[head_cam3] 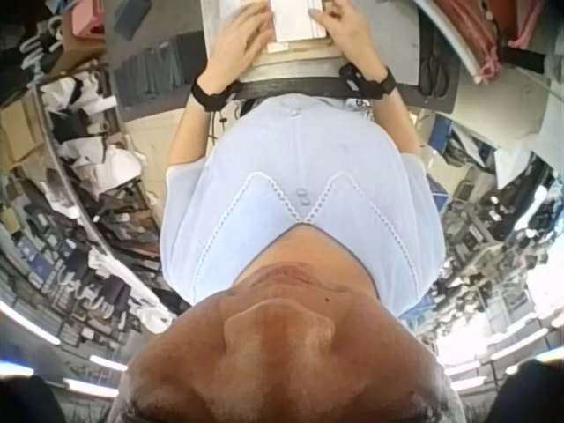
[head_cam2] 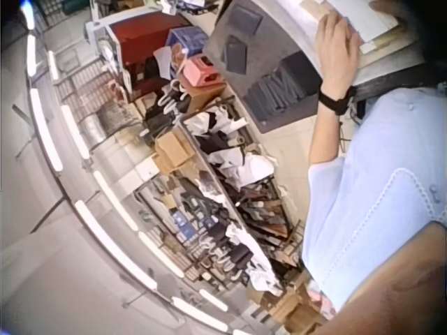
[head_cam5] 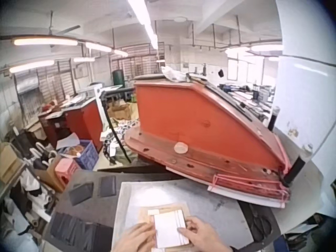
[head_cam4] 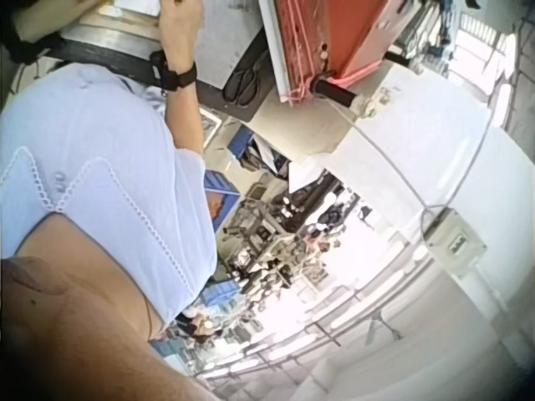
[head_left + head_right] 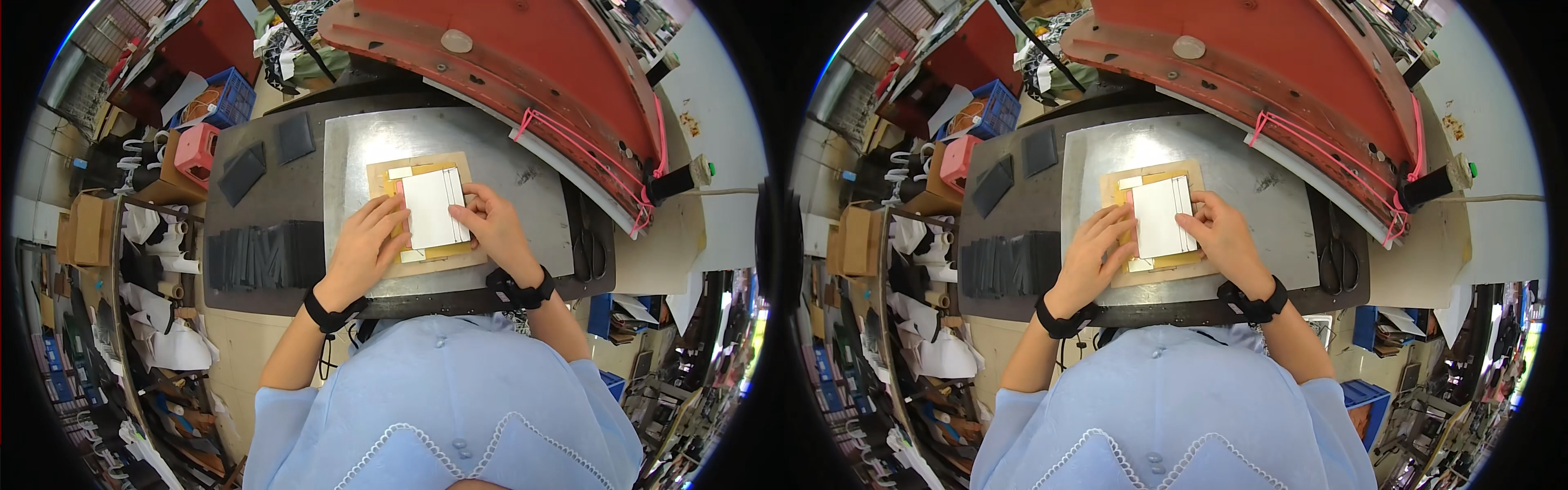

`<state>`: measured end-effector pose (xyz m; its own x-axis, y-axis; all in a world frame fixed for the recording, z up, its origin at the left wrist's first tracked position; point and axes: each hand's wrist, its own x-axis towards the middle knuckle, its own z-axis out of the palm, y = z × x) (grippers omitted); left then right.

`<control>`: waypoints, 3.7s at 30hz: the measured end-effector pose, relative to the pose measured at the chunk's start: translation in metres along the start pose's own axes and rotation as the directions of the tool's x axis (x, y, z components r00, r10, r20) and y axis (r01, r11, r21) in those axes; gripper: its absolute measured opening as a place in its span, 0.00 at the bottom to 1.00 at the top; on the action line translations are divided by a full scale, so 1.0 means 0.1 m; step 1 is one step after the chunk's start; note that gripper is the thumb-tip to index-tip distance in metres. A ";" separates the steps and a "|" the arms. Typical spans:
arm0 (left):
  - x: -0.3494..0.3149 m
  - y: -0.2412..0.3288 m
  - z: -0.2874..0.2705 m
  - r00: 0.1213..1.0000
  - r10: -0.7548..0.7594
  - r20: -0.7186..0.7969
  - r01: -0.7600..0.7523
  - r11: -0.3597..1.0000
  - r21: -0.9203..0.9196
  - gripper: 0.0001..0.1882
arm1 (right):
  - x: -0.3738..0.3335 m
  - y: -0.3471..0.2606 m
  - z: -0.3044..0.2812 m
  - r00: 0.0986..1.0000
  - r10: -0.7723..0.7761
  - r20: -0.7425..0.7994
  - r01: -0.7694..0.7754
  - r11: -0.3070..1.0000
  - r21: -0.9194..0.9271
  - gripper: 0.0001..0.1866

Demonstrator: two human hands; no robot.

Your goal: The person is using a die-cutting clicker press to cut leather pieces and is then stacking and organizing the cut card holders.

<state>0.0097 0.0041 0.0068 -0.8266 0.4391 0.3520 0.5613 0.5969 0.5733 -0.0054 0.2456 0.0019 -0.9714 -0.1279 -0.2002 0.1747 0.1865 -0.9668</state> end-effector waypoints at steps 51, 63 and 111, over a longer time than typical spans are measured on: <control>0.03 -0.17 -0.04 0.995 0.000 0.096 -0.013 0.992 0.127 0.15 | -0.05 0.06 0.15 0.977 -0.186 -0.101 0.136 0.916 -0.377 0.21; 0.10 -0.10 0.04 0.985 0.054 0.162 -0.078 0.986 0.144 0.27 | -0.03 0.11 0.13 0.978 -0.182 -0.103 0.141 0.938 -0.316 0.22; 0.01 -0.25 -0.11 0.970 -0.085 0.230 0.068 0.994 0.081 0.27 | -0.13 -0.05 0.35 0.799 -0.463 0.384 0.545 0.287 -0.787 0.26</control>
<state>-0.0054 -0.0174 0.0009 -0.8397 0.5291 0.1225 0.5051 0.6780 0.5340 0.0120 0.2123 0.0043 -0.7949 -0.5627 0.2267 -0.6063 0.7509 -0.2620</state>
